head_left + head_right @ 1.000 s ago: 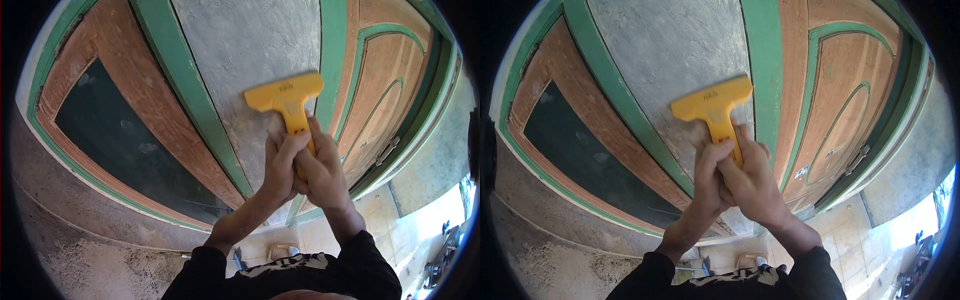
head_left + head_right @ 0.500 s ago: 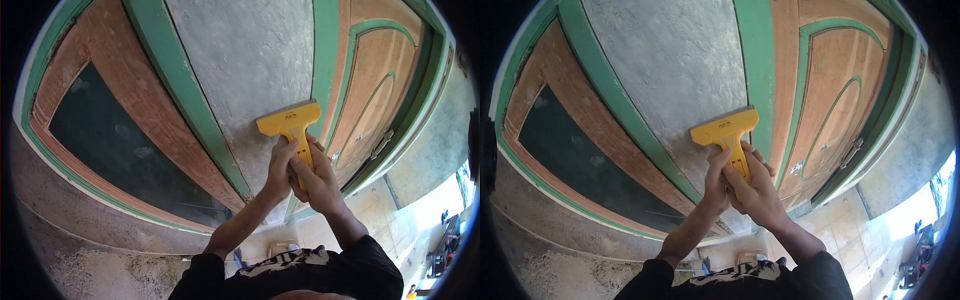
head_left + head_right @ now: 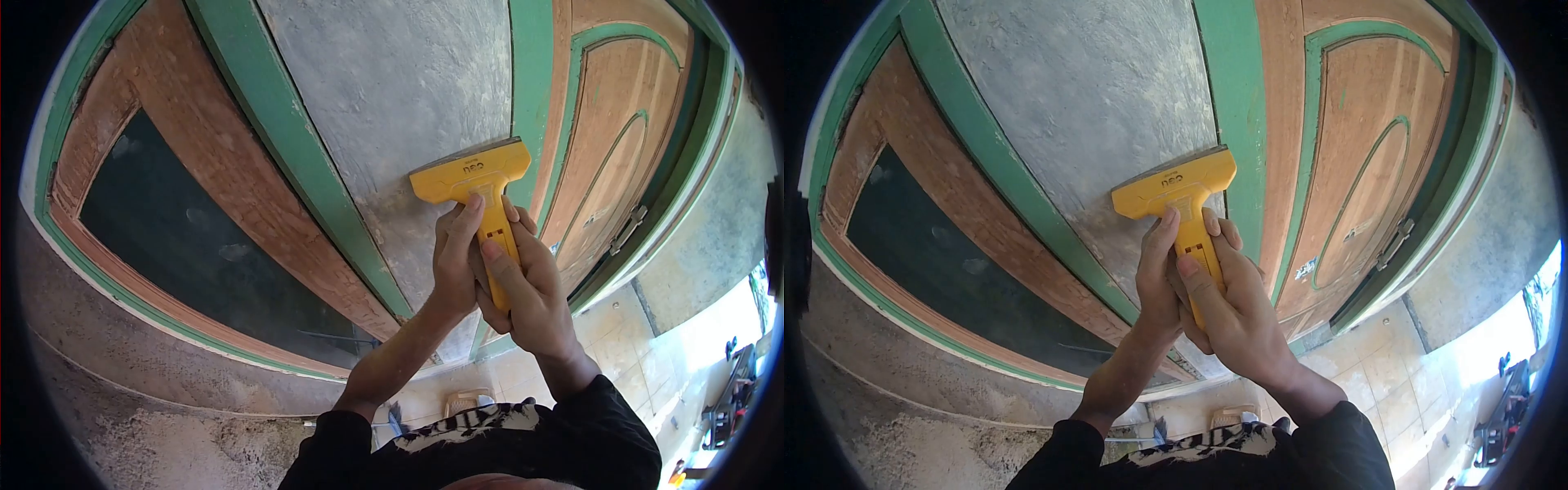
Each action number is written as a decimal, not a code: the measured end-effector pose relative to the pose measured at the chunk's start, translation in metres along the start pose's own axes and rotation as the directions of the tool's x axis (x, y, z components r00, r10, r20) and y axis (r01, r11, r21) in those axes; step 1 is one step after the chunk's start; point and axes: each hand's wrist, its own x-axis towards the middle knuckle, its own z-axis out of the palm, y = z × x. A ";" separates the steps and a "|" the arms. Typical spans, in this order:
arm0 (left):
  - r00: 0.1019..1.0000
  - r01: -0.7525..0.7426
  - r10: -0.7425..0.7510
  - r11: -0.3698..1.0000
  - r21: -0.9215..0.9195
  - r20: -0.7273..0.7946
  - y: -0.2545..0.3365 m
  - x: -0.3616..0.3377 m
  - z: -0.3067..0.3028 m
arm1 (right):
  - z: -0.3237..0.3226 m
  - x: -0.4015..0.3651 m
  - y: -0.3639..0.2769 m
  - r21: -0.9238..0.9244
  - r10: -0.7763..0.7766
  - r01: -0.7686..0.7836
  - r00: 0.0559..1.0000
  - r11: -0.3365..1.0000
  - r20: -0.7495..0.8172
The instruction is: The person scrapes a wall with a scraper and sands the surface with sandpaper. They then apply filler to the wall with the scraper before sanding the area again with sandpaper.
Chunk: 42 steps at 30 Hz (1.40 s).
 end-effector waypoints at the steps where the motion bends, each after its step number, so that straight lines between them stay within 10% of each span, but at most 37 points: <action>1: 0.999 -0.029 0.029 0.999 -0.017 0.012 -0.003 0.001 0.000 | 0.001 0.000 -0.001 0.021 -0.017 0.017 1.000 1.000 -0.012; 29: 0.997 -0.019 0.032 0.979 -0.203 0.063 -0.006 0.018 0.018 | -0.008 0.007 -0.036 -0.077 0.076 -0.078 0.997 0.994 -0.019; 42: 0.999 -0.045 0.045 0.996 -0.074 -0.013 0.007 0.026 0.022 | -0.006 0.012 -0.021 0.200 -0.028 0.022 0.999 0.980 0.029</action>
